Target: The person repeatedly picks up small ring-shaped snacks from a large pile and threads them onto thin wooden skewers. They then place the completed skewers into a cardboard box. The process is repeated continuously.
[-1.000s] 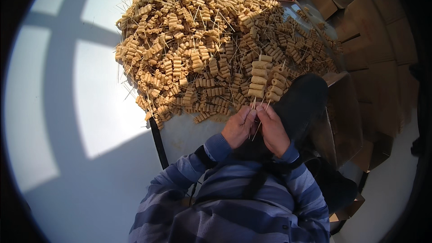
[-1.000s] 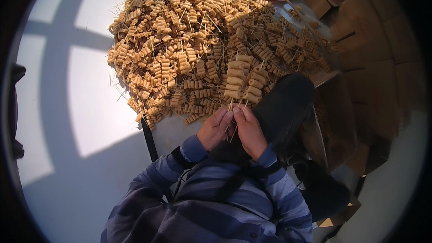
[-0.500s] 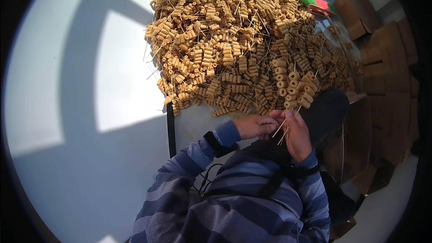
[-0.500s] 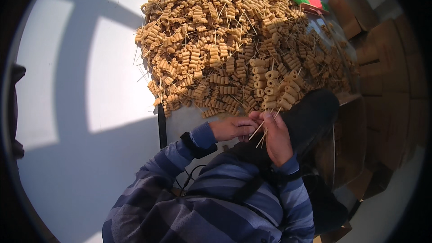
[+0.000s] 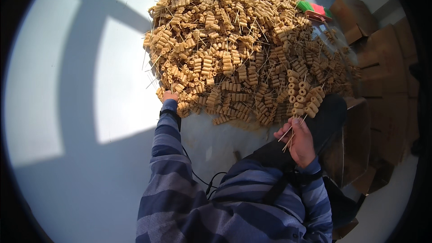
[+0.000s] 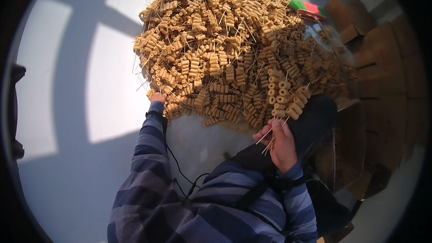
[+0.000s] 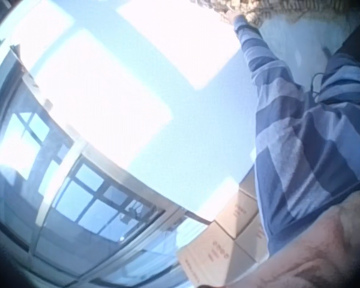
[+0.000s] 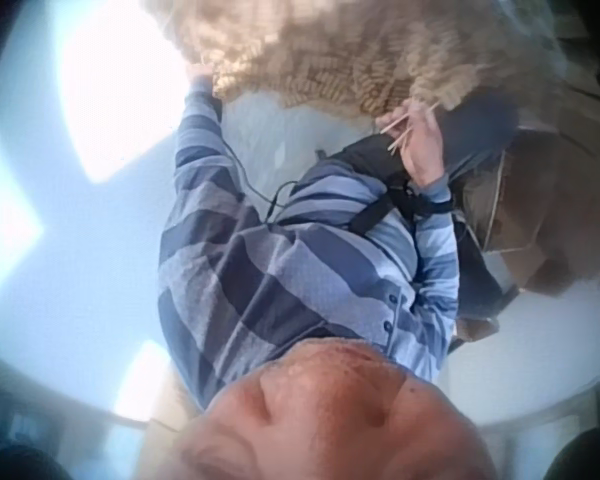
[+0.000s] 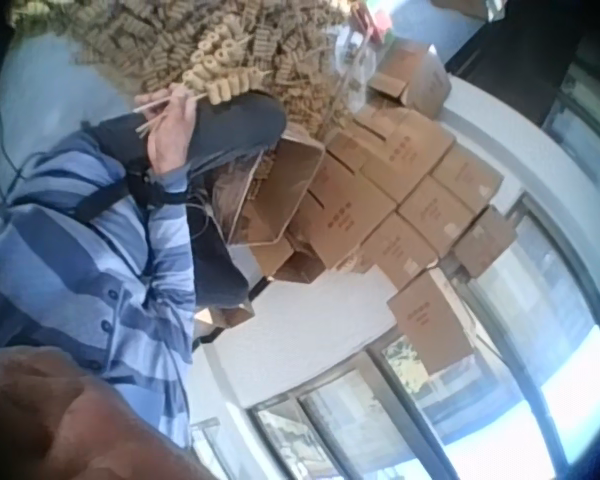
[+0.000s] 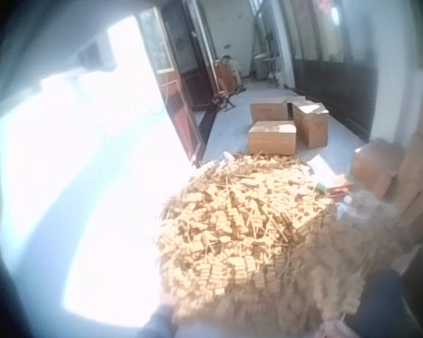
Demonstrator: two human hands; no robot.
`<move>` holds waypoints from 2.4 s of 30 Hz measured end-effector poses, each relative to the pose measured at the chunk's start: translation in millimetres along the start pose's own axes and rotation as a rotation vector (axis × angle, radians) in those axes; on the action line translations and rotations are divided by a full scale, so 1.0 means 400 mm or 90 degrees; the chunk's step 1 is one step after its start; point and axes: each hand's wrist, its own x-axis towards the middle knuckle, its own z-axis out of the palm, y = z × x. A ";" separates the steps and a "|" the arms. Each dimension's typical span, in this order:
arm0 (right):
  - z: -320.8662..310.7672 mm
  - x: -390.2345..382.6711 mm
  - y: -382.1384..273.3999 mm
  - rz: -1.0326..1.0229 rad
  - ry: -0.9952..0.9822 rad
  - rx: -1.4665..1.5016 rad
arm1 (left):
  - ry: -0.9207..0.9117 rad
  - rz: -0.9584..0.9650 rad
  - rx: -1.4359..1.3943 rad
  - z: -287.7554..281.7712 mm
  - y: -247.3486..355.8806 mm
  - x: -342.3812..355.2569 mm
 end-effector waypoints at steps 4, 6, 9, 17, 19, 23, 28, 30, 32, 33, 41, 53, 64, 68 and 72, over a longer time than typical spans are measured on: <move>0.000 -0.002 -0.006 0.013 0.013 -0.014 | -0.287 0.029 -0.357 -0.013 0.085 -0.106; 0.005 0.001 -0.004 0.001 -0.011 -0.010 | -0.363 0.087 -0.417 -0.016 0.152 -0.247; 0.020 0.003 0.011 -0.019 -0.027 -0.049 | -0.559 0.161 -0.549 0.017 0.266 -0.520; 0.008 -0.066 -0.008 -0.162 0.057 -0.310 | -0.871 0.195 -0.570 0.155 0.505 -1.044; -0.009 -0.115 -0.023 -0.173 0.025 -0.122 | -0.997 0.232 -0.536 0.163 0.549 -1.082; -0.065 -0.210 -0.052 -0.207 0.090 -0.129 | -1.017 0.316 -0.478 0.184 0.585 -1.193; -0.124 -0.294 -0.047 -0.289 0.103 -0.153 | -0.919 0.224 -0.606 0.174 0.640 -1.299; -0.150 -0.327 -0.039 -0.291 0.090 -0.136 | -0.879 0.274 -0.640 0.175 0.683 -1.317; -0.173 -0.357 -0.030 -0.302 0.061 -0.113 | -0.927 0.347 -0.647 0.178 0.711 -1.335; -0.185 -0.369 -0.027 -0.287 0.036 -0.076 | -0.936 0.354 -0.624 0.181 0.718 -1.347; -0.289 -0.458 -0.014 -0.302 -0.097 0.149 | -1.080 0.294 -0.602 0.259 0.701 -1.448; -0.327 -0.506 -0.004 -0.203 -0.110 0.164 | -1.153 0.257 -0.632 0.300 0.674 -1.556; -0.327 -0.469 0.004 -0.276 -0.028 0.212 | -1.164 0.258 -0.589 0.308 0.660 -1.550; -0.321 -0.470 0.004 -0.281 -0.009 0.184 | -1.155 0.273 -0.606 0.300 0.665 -1.554; -0.314 -0.465 0.000 -0.300 0.005 0.125 | -1.134 0.285 -0.553 0.306 0.665 -1.556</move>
